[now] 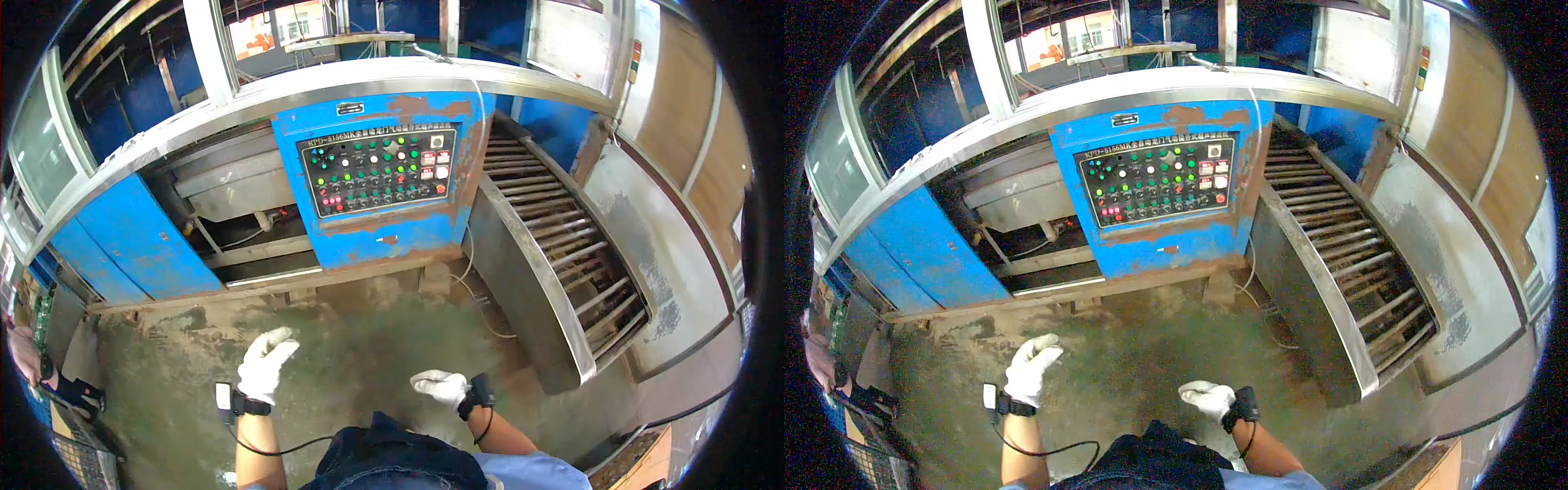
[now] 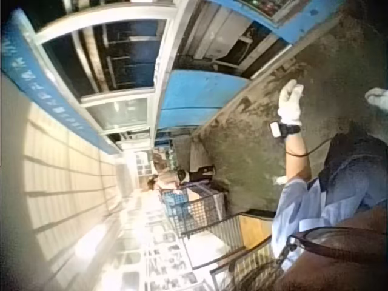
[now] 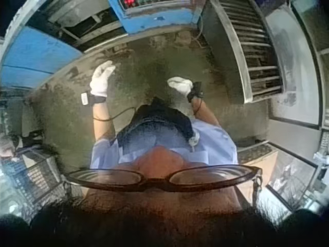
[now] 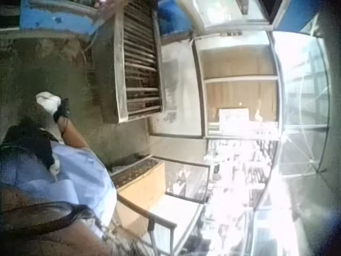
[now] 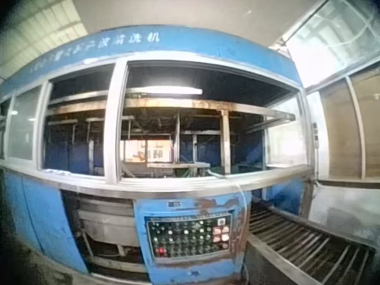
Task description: Operating an industrial washing machine and unloading metal pistons from a crate onto a pallet.
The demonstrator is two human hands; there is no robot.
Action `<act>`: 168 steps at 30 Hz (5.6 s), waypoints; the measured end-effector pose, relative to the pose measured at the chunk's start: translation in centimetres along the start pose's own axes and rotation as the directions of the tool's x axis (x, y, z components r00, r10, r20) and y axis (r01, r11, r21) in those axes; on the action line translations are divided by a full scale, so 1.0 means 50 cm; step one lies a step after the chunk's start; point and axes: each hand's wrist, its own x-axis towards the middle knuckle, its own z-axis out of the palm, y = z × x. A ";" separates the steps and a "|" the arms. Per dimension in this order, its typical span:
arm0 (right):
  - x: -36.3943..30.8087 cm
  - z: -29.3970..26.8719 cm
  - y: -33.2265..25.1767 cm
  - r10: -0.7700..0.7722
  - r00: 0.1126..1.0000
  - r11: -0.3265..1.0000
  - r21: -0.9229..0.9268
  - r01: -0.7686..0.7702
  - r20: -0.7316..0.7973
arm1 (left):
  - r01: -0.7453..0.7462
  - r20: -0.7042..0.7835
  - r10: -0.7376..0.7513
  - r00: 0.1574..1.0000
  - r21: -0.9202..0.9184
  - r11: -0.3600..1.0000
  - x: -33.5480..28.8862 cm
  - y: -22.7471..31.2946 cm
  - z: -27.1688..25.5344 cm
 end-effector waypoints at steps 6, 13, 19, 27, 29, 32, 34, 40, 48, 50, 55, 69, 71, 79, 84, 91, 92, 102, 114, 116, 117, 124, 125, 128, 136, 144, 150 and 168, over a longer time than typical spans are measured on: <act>0.235 -0.071 -0.120 -0.128 0.974 0.728 0.649 0.221 -0.188 | 0.044 0.011 -0.043 0.999 -0.249 0.968 0.254 -0.073 0.048; 0.442 -0.166 -0.387 -0.139 0.968 0.658 0.711 0.248 -0.208 | -0.022 -0.008 0.022 1.000 0.051 0.998 0.549 -0.033 -0.025; 0.622 -0.345 -0.549 -0.281 0.957 0.486 0.848 0.210 -0.075 | -0.381 0.041 0.413 0.910 0.474 0.794 0.790 0.016 0.036; 0.950 -0.473 -0.611 -0.343 0.939 0.425 0.895 0.139 0.017 | -0.379 0.184 0.414 0.891 0.804 0.458 1.043 0.101 0.125; 1.014 -0.501 -0.596 -0.359 0.929 0.395 0.916 0.063 0.091 | -0.372 0.156 0.482 0.862 0.841 0.393 1.101 0.073 0.154; 1.048 -0.496 -0.631 -0.204 0.934 0.393 0.898 -0.196 0.293 | -0.266 0.116 0.306 0.945 0.816 0.514 1.143 0.065 0.138; 1.078 -0.503 -0.612 -0.392 0.858 0.379 0.908 -0.179 0.332 | -0.105 0.084 0.063 0.994 0.817 0.567 1.152 0.117 0.153; 1.063 -0.529 -0.607 -0.237 0.950 0.642 0.767 -0.002 0.202 | -0.012 0.002 0.017 1.000 0.796 0.605 1.194 0.099 0.173; 1.033 -0.553 -0.661 -0.256 0.873 0.877 0.480 0.029 0.416 | 0.054 0.105 -0.198 0.974 0.749 0.661 1.247 0.058 0.149; 0.987 -0.544 -0.713 -0.347 0.878 0.893 0.402 0.202 0.331 | -0.244 0.157 0.232 0.960 0.874 0.421 1.236 0.032 0.144; 0.923 -0.548 -0.819 -0.443 0.844 0.896 0.190 0.402 0.302 | -0.238 0.189 0.718 0.670 0.971 -0.033 1.211 0.013 0.144; 0.997 -0.486 -0.862 -0.345 0.905 0.939 0.099 0.330 0.249 | 0.123 0.530 0.579 0.619 0.663 -0.738 1.308 -0.155 0.180; 1.011 -0.485 -0.854 -0.364 0.889 0.931 0.130 0.341 0.276 | 0.210 0.473 0.630 0.616 0.671 -0.711 1.320 -0.177 0.183; 1.040 -0.500 -0.811 -0.387 0.872 0.904 0.308 0.295 0.300 | 0.037 0.398 0.728 0.558 0.864 -0.502 1.341 -0.210 0.202; 1.043 -0.505 -0.808 -0.449 0.843 0.867 0.374 0.331 0.296 | 0.939 -0.668 0.700 0.253 0.344 -0.011 1.445 -0.200 0.230; 1.038 -0.517 -0.800 -0.459 0.849 0.848 0.414 0.331 0.261 | 0.543 -0.318 0.701 0.638 0.832 -0.117 1.572 -0.298 0.283; 1.040 -0.519 -0.801 -0.462 0.848 0.844 0.420 0.332 0.258 | 0.450 -0.236 0.697 0.677 0.882 -0.139 1.585 -0.342 0.294; 1.029 -0.520 -0.811 -0.350 0.908 0.842 0.503 0.196 0.230 | -0.363 0.479 0.583 0.656 0.878 -0.312 1.331 -0.216 0.196; 1.010 -0.500 -0.840 -0.371 0.885 0.834 0.520 0.185 0.280 | -0.188 0.493 0.599 0.631 0.846 -0.499 1.334 -0.255 0.184; 0.991 -0.490 -0.864 -0.366 0.892 0.850 0.486 0.204 0.266 | -0.139 0.460 0.563 0.686 0.843 -0.520 1.348 -0.308 0.182; 0.990 -0.498 -0.860 -0.350 0.909 0.865 0.451 0.220 0.227 | -0.199 0.442 0.575 0.688 0.878 -0.436 1.337 -0.283 0.189; 0.989 -0.501 -0.900 -0.374 0.913 0.916 0.224 0.334 0.165 | -0.313 0.078 0.418 0.905 0.788 0.530 1.267 -0.155 0.144; 1.004 -0.503 -0.887 -0.389 0.901 0.906 0.257 0.336 0.193 | -0.305 0.066 0.388 0.919 0.742 0.597 1.264 -0.148 0.143; 1.027 -0.514 -0.863 -0.405 0.887 0.907 0.222 0.359 0.220 | -0.269 0.028 0.312 0.950 0.582 0.767 1.255 -0.137 0.148; 1.017 -0.508 -0.874 -0.409 0.883 0.912 0.124 0.391 0.231 | -0.081 0.176 -0.092 0.980 0.777 0.625 1.218 0.095 0.127; 1.023 -0.511 -0.859 -0.417 0.881 0.906 0.020 0.424 0.224 | -0.078 0.150 -0.072 0.986 0.795 0.601 1.213 0.086 0.134; 0.997 -0.494 -0.892 -0.339 0.906 0.941 0.084 0.329 0.253 | -0.350 0.269 0.267 0.925 0.877 0.329 1.283 -0.155 0.143; 1.022 -0.458 -0.834 -0.328 0.926 0.905 0.343 0.251 0.189 | -0.366 0.084 0.466 0.881 0.745 0.557 1.285 -0.199 0.171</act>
